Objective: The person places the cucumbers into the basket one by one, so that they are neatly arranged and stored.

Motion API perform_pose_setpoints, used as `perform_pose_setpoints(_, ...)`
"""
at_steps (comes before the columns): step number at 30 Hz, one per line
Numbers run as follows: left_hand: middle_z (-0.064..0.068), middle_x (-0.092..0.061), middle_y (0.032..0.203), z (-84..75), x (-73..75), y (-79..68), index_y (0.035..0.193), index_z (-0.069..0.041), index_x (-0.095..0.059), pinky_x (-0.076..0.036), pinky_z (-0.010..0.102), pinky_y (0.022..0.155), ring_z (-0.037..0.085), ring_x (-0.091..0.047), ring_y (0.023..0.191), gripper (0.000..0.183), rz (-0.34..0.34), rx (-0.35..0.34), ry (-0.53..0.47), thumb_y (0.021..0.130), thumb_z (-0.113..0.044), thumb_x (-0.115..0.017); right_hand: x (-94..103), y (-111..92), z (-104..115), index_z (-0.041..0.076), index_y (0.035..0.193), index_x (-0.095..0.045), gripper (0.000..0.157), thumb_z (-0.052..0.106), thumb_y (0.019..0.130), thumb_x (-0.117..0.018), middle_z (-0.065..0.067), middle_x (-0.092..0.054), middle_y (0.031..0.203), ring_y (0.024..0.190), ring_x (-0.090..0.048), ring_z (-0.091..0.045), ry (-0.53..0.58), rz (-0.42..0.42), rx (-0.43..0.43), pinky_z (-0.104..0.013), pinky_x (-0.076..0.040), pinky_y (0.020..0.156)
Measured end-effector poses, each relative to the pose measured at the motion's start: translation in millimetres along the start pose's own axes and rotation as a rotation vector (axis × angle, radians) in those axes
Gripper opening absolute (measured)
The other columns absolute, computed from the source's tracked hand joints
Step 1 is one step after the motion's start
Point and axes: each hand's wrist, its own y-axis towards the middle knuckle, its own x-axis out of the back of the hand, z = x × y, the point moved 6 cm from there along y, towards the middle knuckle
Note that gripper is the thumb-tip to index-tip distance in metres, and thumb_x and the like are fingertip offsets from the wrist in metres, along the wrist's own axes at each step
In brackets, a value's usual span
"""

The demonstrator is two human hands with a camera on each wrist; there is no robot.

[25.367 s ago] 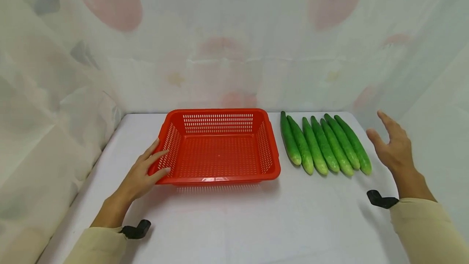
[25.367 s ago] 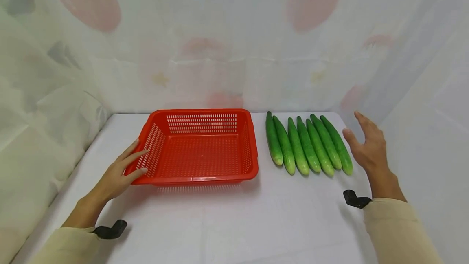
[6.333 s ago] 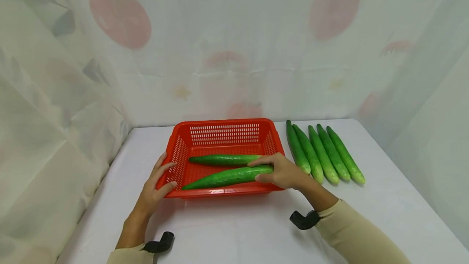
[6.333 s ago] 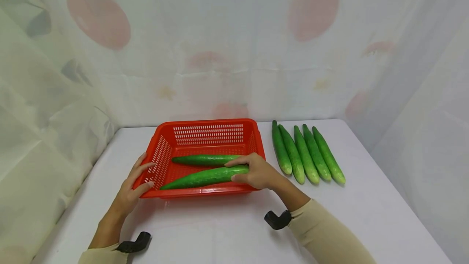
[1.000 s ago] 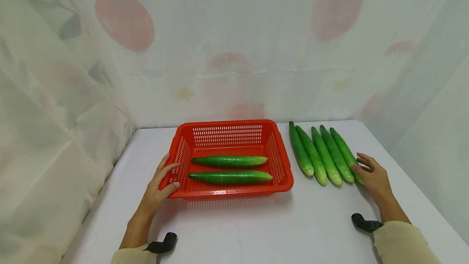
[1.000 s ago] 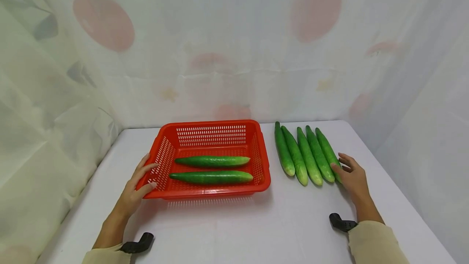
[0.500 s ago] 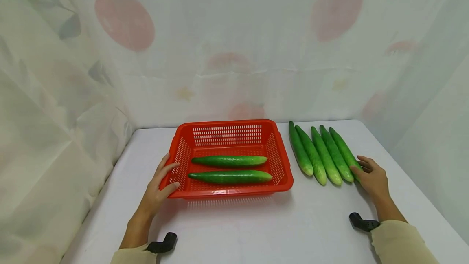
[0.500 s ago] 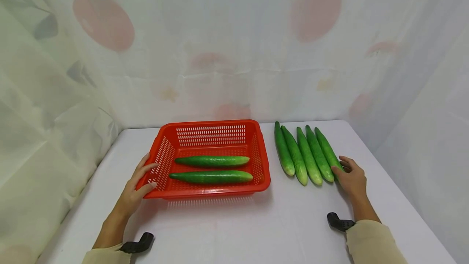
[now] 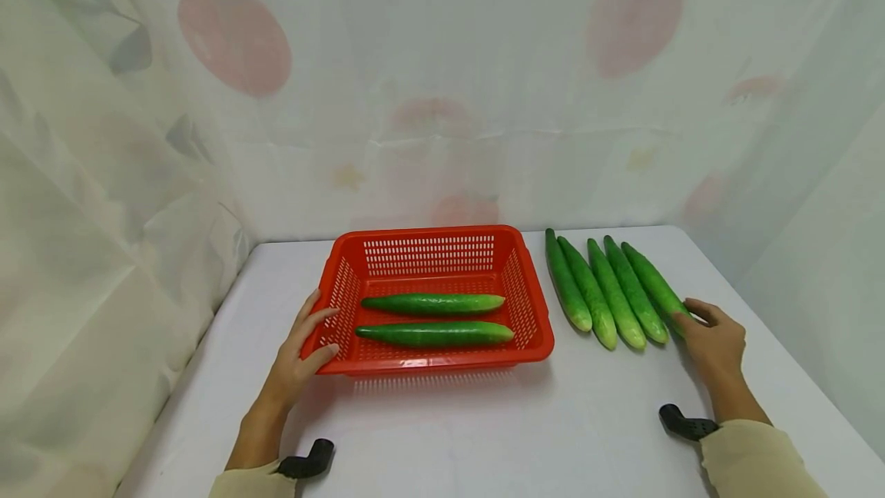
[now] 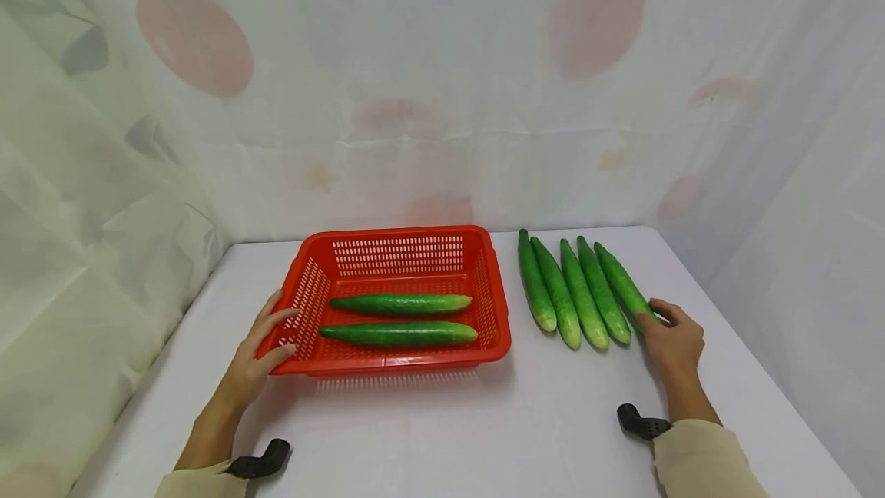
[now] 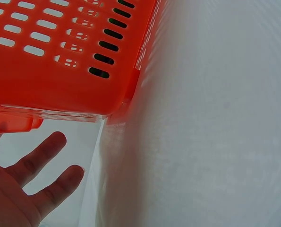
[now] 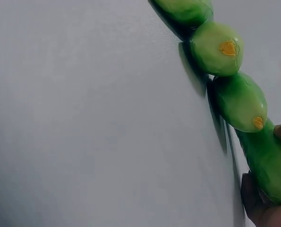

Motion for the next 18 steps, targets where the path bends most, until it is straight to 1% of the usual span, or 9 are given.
perform_pose_setpoints(3,0.002,-0.016,0.158,-0.8,-0.2,-0.1,0.134,-0.008,-0.053,-0.029,0.016,0.094,0.034,-0.021,0.138,0.049,0.0,0.0,-0.001,0.086,-0.01,-0.06,4.2,-0.1,-1.9,0.006,0.136,-0.054,0.054,0.037,0.093,-0.061,-0.016,-0.053,0.135,0.125,-0.044,-0.03,0.016,-0.008,-0.02,-0.036,-0.035,0.097)
perform_pose_setpoints(7,0.004,-0.016,0.158,-0.9,-0.8,-0.1,0.134,-0.008,-0.052,-0.029,0.016,0.094,0.035,-0.022,0.138,0.049,0.002,0.0,-0.001,0.086,-0.01,-0.06,10.4,-1.2,-5.8,0.009,0.135,-0.057,0.051,0.033,0.091,-0.065,-0.007,-0.054,0.131,0.122,-0.043,-0.022,0.106,-0.032,-0.083,-0.025,-0.036,0.091)
perform_pose_setpoints(10,0.004,-0.016,0.158,-0.6,-0.7,-0.1,0.135,-0.007,-0.052,-0.03,0.016,0.093,0.036,-0.023,0.137,0.049,0.003,0.002,0.006,0.086,-0.01,-0.06,16.2,-2.4,-7.0,0.014,0.132,-0.061,0.046,0.026,0.089,-0.068,0.0,-0.055,0.122,0.114,-0.044,-0.017,0.221,-0.054,-0.132,-0.015,-0.038,0.081)
perform_pose_setpoints(13,0.003,-0.016,0.158,-0.8,-0.5,0.0,0.135,-0.008,-0.052,-0.031,0.017,0.093,0.035,-0.023,0.137,0.05,0.003,0.004,0.005,0.086,-0.01,-0.06,21.8,-4.7,-5.3,0.015,0.128,-0.064,0.043,0.018,0.086,-0.072,0.004,-0.056,0.114,0.109,-0.045,-0.014,0.363,-0.061,-0.171,-0.011,-0.04,0.073)
perform_pose_setpoints(15,0.004,-0.015,0.158,0.1,-0.4,-0.1,0.135,-0.008,-0.052,-0.033,0.017,0.092,0.036,-0.024,0.136,0.05,0.004,0.002,0.003,0.086,-0.009,-0.06,25.0,-6.7,-2.3,0.015,0.128,-0.064,0.044,0.015,0.085,-0.073,0.007,-0.054,0.112,0.109,-0.045,-0.013,0.443,-0.06,-0.188,-0.01,-0.041,0.075)
perform_pose_setpoints(18,0.004,-0.014,0.159,0.3,-0.4,-0.5,0.136,-0.007,-0.051,-0.034,0.016,0.091,0.036,-0.024,0.136,0.05,0.005,0.003,-0.012,0.086,-0.01,-0.06,29.6,-9.9,4.5,0.014,0.13,-0.063,0.046,0.013,0.085,-0.074,0.007,-0.052,0.116,0.114,-0.044,-0.015,0.507,-0.049,-0.184,-0.014,-0.04,0.086)
